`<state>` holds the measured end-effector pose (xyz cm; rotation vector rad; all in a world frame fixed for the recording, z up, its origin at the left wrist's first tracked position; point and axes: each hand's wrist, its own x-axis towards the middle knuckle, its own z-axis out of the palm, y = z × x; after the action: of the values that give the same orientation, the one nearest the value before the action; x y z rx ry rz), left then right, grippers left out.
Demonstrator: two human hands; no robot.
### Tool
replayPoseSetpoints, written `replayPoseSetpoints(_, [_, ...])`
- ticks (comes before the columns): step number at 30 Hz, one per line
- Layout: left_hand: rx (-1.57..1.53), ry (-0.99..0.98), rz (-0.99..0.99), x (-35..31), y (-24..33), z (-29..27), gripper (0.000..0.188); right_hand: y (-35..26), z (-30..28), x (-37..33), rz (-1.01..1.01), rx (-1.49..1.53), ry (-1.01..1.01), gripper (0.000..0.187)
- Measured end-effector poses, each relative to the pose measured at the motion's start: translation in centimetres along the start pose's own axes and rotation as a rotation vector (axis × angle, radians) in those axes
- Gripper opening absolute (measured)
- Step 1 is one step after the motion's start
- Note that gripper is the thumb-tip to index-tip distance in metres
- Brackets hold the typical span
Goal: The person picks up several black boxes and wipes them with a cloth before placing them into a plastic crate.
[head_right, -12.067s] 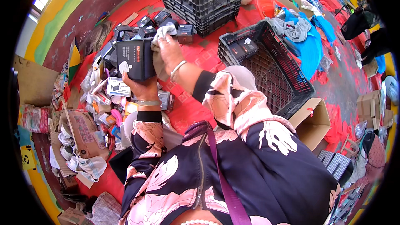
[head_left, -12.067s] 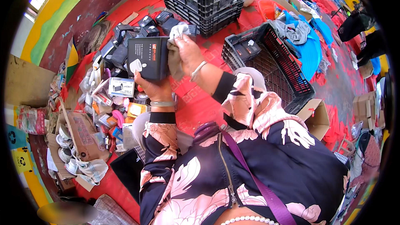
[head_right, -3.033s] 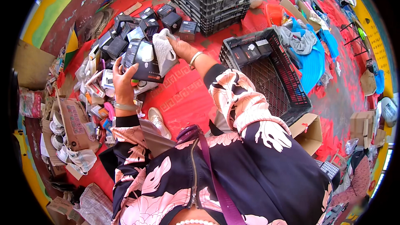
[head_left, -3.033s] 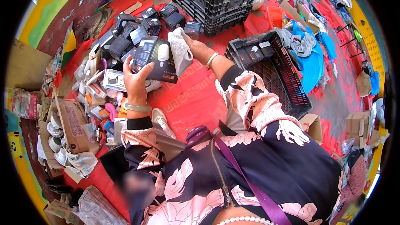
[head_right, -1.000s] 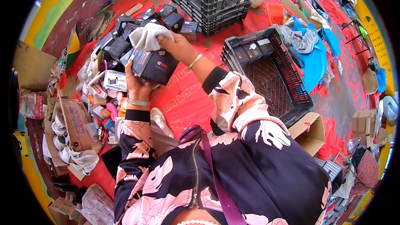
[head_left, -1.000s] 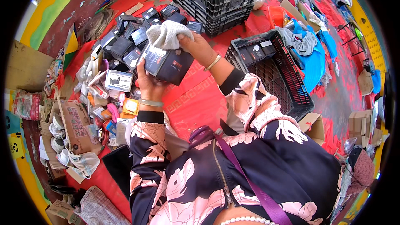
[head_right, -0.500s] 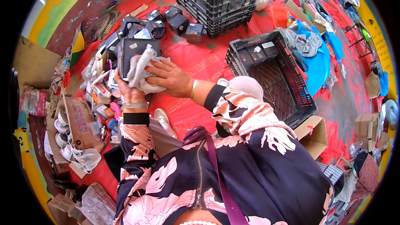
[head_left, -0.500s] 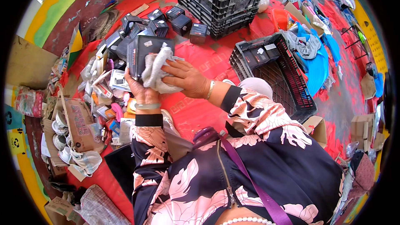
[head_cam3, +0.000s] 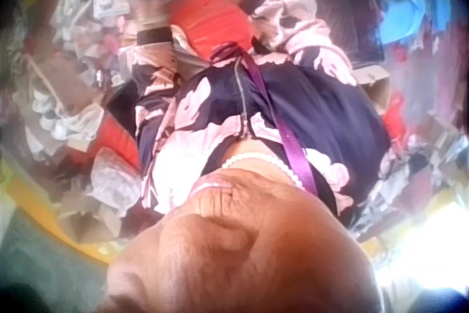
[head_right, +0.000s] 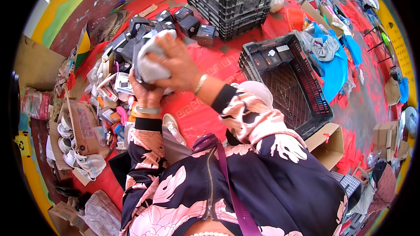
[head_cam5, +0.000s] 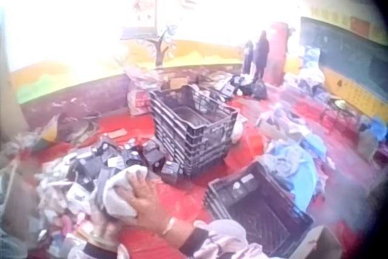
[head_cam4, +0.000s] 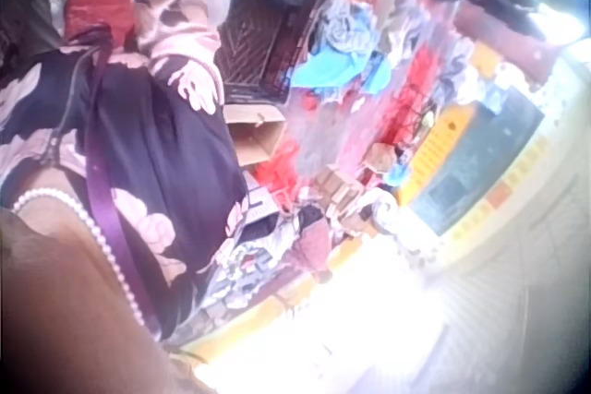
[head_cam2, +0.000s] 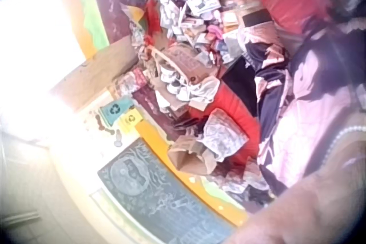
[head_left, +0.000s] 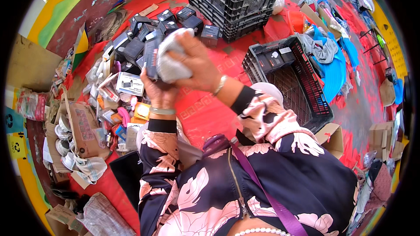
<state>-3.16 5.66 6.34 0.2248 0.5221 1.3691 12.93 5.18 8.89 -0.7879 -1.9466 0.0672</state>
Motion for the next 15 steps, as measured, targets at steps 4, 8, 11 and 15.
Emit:
replayPoseSetpoints(4, [0.039, 0.057, -0.031, -0.7, -1.7, 1.3, 0.070, 1.0, 1.7, -1.0, 0.152, -0.143, -0.026, 0.062])
replayPoseSetpoints(8, [-0.044, 0.097, -0.099, -0.7, -0.9, 0.4, 0.071, 3.4, 3.4, -1.5, 0.531, 0.423, 0.297, 0.060])
replayPoseSetpoints(11, [-0.038, 0.039, -0.102, -0.3, -0.4, 1.0, 0.079, 7.9, 3.0, -3.5, 0.976, 0.217, 0.171, 0.040])
replayPoseSetpoints(15, [-0.020, 0.083, -0.065, -1.0, 0.4, 1.6, 0.078, 8.7, 0.1, -1.4, 0.921, 0.444, 0.522, 0.035])
